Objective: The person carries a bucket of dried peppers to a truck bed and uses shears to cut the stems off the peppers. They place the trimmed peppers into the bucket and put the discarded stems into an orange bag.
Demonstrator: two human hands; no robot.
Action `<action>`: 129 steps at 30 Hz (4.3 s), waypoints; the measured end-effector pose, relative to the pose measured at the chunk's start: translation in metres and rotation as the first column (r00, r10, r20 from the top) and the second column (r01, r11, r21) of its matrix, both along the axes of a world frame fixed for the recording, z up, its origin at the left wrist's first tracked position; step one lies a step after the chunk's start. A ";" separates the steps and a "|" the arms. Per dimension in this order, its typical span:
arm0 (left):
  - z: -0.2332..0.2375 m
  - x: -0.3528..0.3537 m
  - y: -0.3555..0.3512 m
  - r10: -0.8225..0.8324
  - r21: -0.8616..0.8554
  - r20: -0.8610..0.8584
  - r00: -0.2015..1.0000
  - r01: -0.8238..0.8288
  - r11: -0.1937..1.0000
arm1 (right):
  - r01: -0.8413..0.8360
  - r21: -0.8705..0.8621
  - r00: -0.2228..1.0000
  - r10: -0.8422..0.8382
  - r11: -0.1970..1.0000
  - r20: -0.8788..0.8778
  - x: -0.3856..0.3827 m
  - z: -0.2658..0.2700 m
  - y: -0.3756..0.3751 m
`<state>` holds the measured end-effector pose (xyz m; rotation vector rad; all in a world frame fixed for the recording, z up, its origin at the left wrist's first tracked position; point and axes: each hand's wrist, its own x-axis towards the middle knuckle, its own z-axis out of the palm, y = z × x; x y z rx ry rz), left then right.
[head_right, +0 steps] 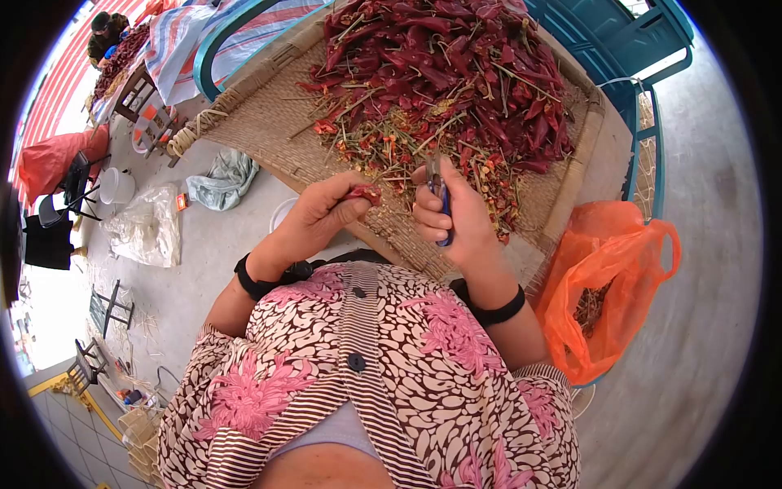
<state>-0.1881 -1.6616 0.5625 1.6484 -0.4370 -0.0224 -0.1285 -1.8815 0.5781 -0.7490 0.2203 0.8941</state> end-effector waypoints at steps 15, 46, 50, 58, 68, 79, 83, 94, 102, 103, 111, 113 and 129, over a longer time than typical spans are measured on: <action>-0.001 -0.003 0.008 -0.041 -0.424 -0.097 0.994 -0.004 0.906 | 0.508 -0.548 -0.134 0.689 0.665 0.712 -0.025 0.050 0.015; -0.009 -0.002 0.009 -0.209 -0.567 -0.209 0.955 0.055 0.822 | -0.386 -0.142 0.883 0.410 0.911 0.230 -0.032 0.037 0.022; -0.012 0.000 0.011 -0.265 -0.582 -0.214 0.940 0.095 0.807 | -0.449 0.273 0.890 0.452 0.851 0.054 -0.032 0.017 0.018; -0.007 -0.002 0.010 -0.263 -0.565 -0.332 0.906 0.032 0.824 | 0.245 -0.603 0.238 0.556 0.759 0.797 -0.033 0.028 0.024; -0.014 -0.002 0.008 -0.216 -0.455 -0.312 0.925 0.054 0.889 | 0.434 -0.606 0.052 0.653 0.667 0.756 -0.029 0.028 0.028; -0.015 0.001 0.008 -0.366 -0.622 -0.281 0.887 0.122 0.774 | -0.343 0.124 0.927 0.315 0.931 0.202 -0.038 0.015 0.024; -0.018 0.003 0.005 -0.354 -0.622 -0.291 0.889 0.105 0.776 | -0.296 0.420 0.953 0.296 0.858 0.067 -0.037 0.004 0.022; -0.021 -0.001 0.014 -0.306 -0.622 -0.357 0.883 0.019 0.783 | 0.218 -0.579 0.417 0.462 0.786 0.783 -0.038 0.027 0.022; -0.019 -0.003 0.010 -0.222 -0.570 -0.398 0.890 -0.051 0.820 | 0.501 -0.597 0.102 0.642 0.627 0.760 -0.034 0.026 0.032; -0.018 -0.003 0.011 -0.222 -0.563 -0.402 0.888 -0.048 0.825 | 0.525 -0.577 0.059 0.649 0.626 0.758 -0.033 0.026 0.032; -0.017 -0.006 0.009 -0.170 -0.506 -0.385 0.907 -0.053 0.861 | 0.581 -0.526 -0.041 0.667 0.621 0.744 -0.028 0.018 0.032; -0.019 -0.004 0.008 -0.195 -0.523 -0.357 0.914 -0.023 0.852 | 0.502 -0.476 0.074 0.512 0.722 0.856 -0.027 -0.001 0.031; -0.148 -0.073 0.120 0.302 0.544 -0.398 0.866 -0.042 0.838 | 0.436 -0.719 0.526 0.494 0.542 0.692 0.034 -0.014 0.008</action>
